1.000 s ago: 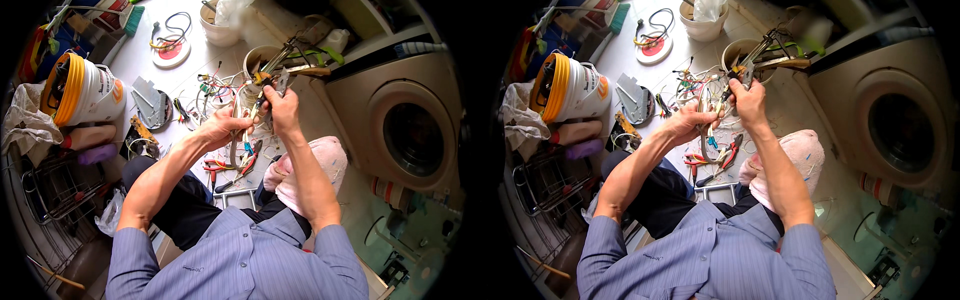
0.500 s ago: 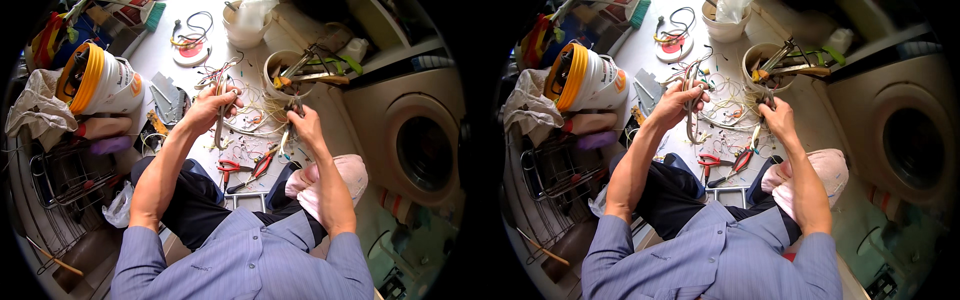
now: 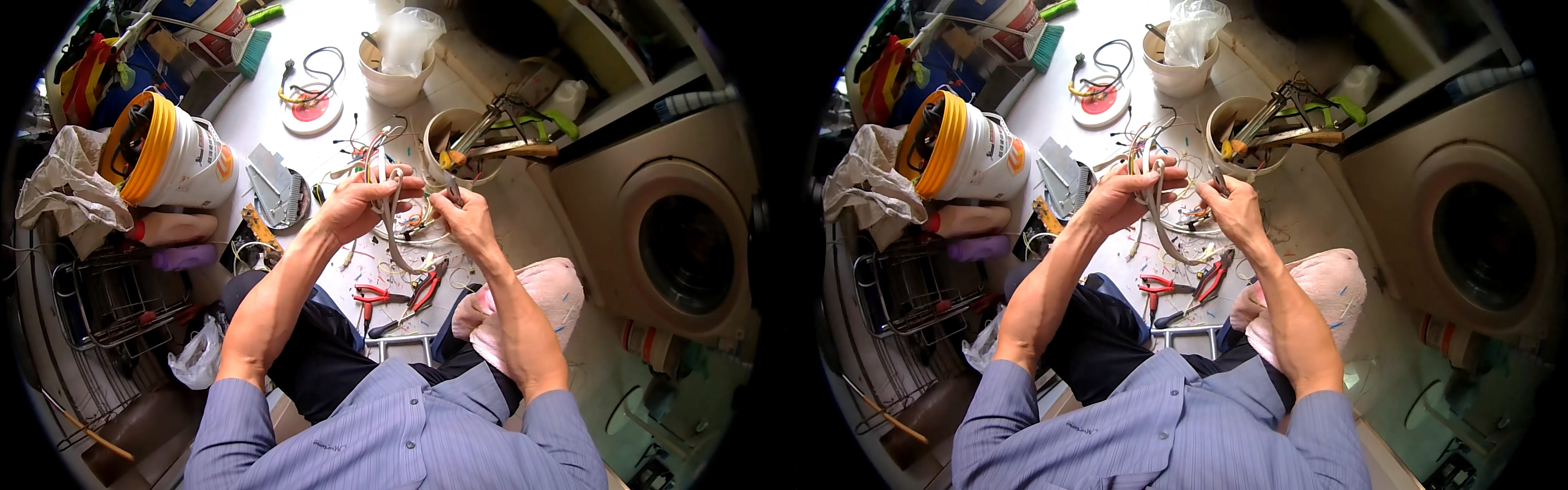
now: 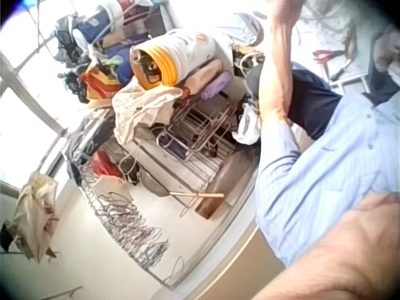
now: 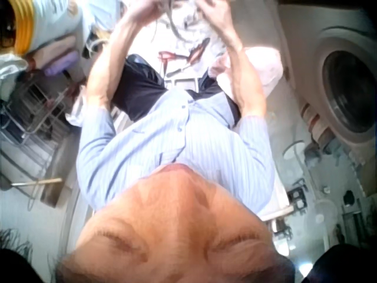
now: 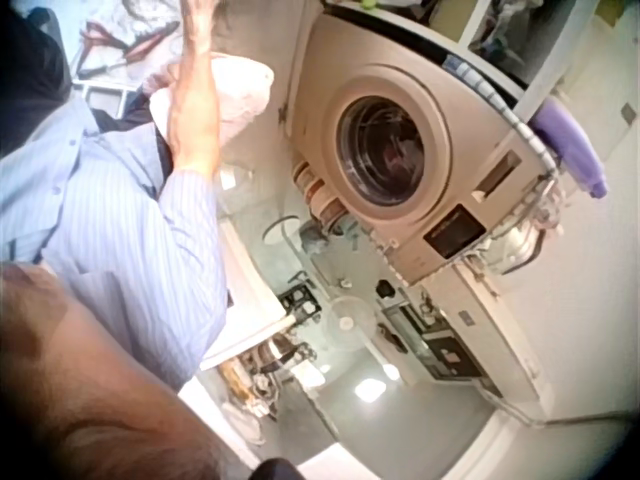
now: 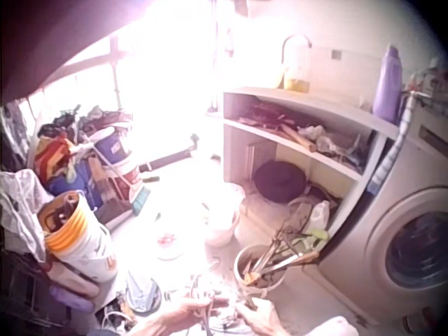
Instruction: The person strips the insulation from the ends of several wires using pliers and twists the exposed copper ends of two wires together by hand while sitting on the floor.
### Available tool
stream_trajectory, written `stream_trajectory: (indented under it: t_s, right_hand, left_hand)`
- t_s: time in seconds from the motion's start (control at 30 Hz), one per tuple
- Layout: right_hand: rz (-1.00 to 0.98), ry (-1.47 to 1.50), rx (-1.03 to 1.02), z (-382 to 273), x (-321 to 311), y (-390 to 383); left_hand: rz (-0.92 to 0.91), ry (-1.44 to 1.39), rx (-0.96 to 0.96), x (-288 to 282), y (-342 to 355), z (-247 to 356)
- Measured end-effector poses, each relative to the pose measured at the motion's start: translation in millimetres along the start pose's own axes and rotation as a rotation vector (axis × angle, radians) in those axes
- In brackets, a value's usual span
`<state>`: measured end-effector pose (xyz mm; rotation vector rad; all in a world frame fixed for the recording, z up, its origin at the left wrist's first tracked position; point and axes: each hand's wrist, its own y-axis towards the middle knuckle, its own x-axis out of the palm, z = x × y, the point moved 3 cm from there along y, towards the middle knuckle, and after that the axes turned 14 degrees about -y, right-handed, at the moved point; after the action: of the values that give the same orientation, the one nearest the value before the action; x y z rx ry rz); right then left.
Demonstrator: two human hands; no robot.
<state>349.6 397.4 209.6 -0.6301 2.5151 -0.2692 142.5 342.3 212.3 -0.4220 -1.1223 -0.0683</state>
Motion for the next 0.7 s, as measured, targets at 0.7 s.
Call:
stream_trajectory:
  t_s: [0.7]
  right_hand:
    - [0.004,0.256,-0.026,-9,-13,1]
  left_hand:
    - [0.235,0.186,0.042,-9,-4,26]
